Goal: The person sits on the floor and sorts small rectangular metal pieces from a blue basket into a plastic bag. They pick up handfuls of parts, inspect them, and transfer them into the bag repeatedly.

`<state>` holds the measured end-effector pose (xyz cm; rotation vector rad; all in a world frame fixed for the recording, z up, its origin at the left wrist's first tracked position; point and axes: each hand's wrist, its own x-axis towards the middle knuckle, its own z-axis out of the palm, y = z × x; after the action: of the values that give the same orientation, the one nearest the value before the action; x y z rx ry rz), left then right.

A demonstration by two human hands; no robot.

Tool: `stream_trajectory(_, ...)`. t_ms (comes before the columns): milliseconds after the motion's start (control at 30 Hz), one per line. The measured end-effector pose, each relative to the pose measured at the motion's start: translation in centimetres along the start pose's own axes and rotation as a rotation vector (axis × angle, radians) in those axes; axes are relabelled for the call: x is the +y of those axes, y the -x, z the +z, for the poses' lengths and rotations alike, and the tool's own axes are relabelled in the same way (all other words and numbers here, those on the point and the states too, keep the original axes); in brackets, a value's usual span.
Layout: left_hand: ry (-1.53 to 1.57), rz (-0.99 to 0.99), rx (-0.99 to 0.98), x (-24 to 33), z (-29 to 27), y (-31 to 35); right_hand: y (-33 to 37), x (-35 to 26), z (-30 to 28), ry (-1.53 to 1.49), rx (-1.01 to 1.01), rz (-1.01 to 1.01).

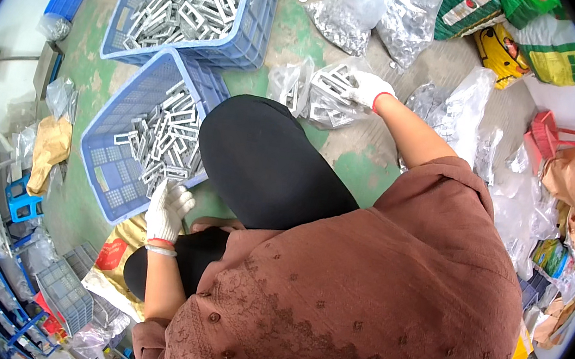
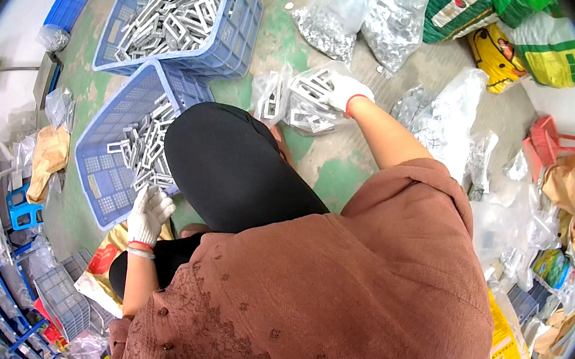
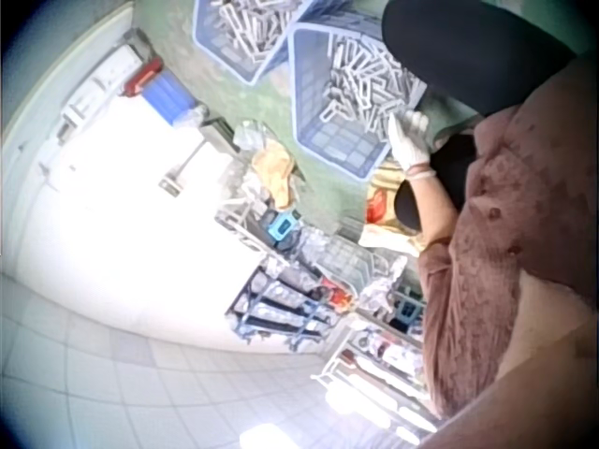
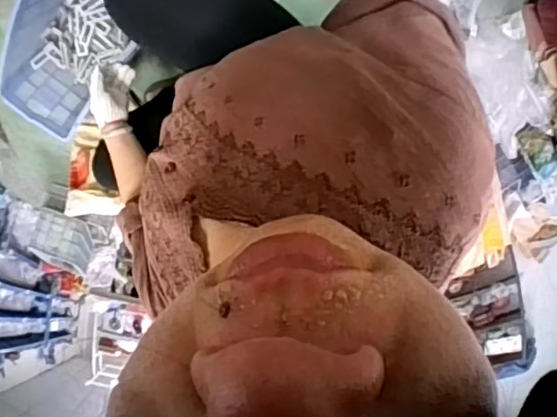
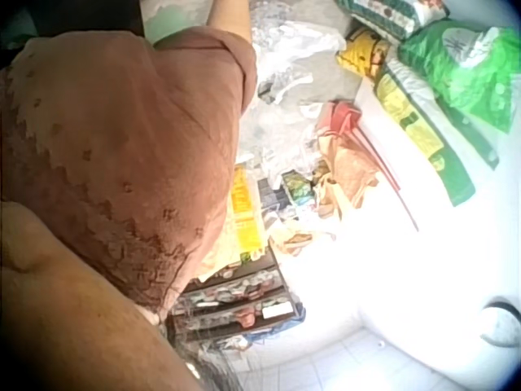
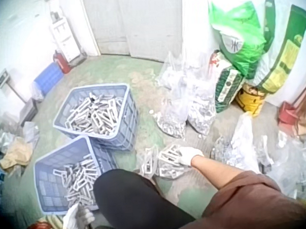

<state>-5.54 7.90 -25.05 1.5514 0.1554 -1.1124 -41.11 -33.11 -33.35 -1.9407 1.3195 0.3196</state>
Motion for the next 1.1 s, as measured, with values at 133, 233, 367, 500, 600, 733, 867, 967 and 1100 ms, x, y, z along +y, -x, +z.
stream_trajectory(133, -0.002, 0.022, -0.015, 0.5, 0.9, 0.3, -0.3, 0.5, -0.2, 0.243, -0.002, -0.045)
stream_trajectory(233, 0.005, 0.020, -0.007, 0.2, 0.6, 0.4, 2.0, -1.0, -0.6, 0.202, -0.005, -0.045)
stream_trajectory(367, 0.008, 0.013, 0.006, -0.3, 0.1, 0.4, 4.8, -3.3, -0.6, 0.413, 0.044, -0.084)
stream_trajectory(500, 0.016, 0.023, 0.007, -0.3, 0.4, 0.4, 3.1, -2.4, 1.2, 0.393, 0.125, -0.165)
stream_trajectory(600, -0.009, 0.013, -0.040, 0.3, 0.5, 0.5, 2.4, -3.3, 0.7, 0.310, 0.146, -0.364)
stream_trajectory(733, 0.039, 0.057, -0.023, -0.2, -0.3, 0.5, 3.6, -8.8, -4.8, 0.409, 0.202, -0.442)
stream_trajectory(867, 0.067, 0.057, -0.056, -0.2, -0.1, 0.4, 3.6, -4.7, -3.4, 0.609, -0.071, -0.148)
stream_trajectory(967, 0.038, 0.051, -0.014, -0.5, -0.1, 0.9, 3.5, -3.8, 0.9, 0.659, 0.053, -0.147)
stream_trajectory(1100, 0.058, 0.050, -0.056, -0.1, -0.6, 1.5, -0.6, -2.0, 4.0, 0.610, 0.167, -0.114)
